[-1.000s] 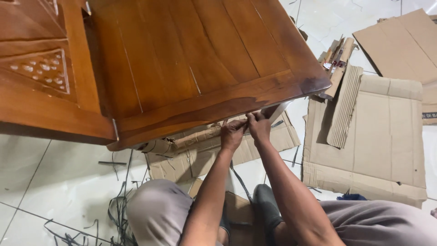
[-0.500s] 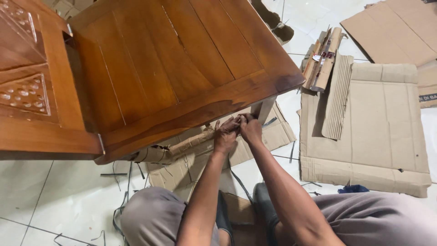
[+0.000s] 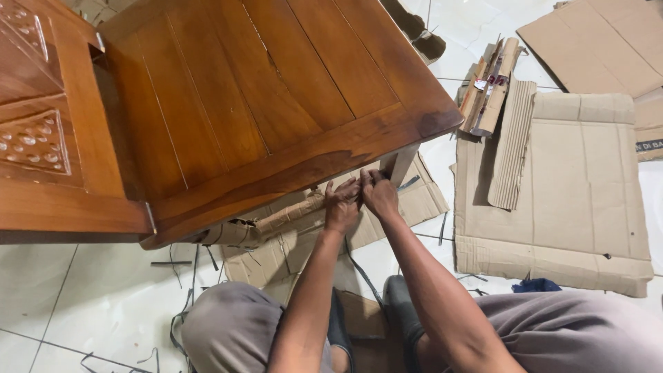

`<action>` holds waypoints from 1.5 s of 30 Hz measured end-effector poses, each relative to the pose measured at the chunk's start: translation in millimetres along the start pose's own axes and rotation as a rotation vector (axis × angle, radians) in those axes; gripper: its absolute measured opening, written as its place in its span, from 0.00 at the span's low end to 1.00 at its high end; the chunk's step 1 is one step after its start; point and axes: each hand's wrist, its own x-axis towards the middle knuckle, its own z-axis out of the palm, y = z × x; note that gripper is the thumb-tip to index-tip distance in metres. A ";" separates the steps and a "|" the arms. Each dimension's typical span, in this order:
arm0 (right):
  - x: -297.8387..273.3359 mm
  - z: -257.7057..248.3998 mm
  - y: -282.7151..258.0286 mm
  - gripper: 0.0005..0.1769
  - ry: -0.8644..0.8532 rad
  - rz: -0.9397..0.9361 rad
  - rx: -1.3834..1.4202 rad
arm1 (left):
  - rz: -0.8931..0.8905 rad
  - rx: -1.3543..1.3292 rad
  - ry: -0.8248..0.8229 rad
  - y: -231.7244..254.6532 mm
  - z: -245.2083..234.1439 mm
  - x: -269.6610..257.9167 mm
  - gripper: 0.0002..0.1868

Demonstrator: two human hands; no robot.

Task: Wrapping wooden chair legs with cardboard and securing them with plastic ties for protection

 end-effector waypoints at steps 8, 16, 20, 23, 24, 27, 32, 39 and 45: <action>4.1 -2.3 1.6 0.30 -0.027 0.026 0.039 | 0.100 0.181 -0.005 -12.3 13.1 0.5 0.07; -24.6 -18.3 -20.7 0.32 -0.011 0.042 0.189 | 0.155 0.383 0.107 18.9 -22.0 8.6 0.08; -64.8 -15.3 -27.6 0.25 0.171 -0.035 0.526 | 0.109 0.147 0.072 -7.5 13.2 6.6 0.06; -51.3 22.9 25.2 0.16 0.384 0.006 0.728 | 0.006 -0.081 0.038 1.4 0.4 9.5 0.04; -44.6 36.4 47.0 0.09 0.486 0.131 0.816 | -0.089 -0.230 0.014 11.6 -10.1 9.6 0.05; -35.8 48.5 77.8 0.15 0.342 0.279 0.855 | -0.136 -0.258 0.019 15.2 -14.3 9.3 0.06; -42.6 38.2 49.5 0.20 0.119 0.292 0.988 | -0.110 -0.133 0.006 8.0 3.8 8.1 0.05; 12.2 77.7 78.1 0.22 -0.054 0.302 1.043 | -0.287 -0.507 -0.031 3.6 4.8 7.7 0.04; 8.9 82.1 80.0 0.13 -0.144 0.088 1.437 | -0.317 -0.541 -0.028 12.2 -8.5 10.1 0.04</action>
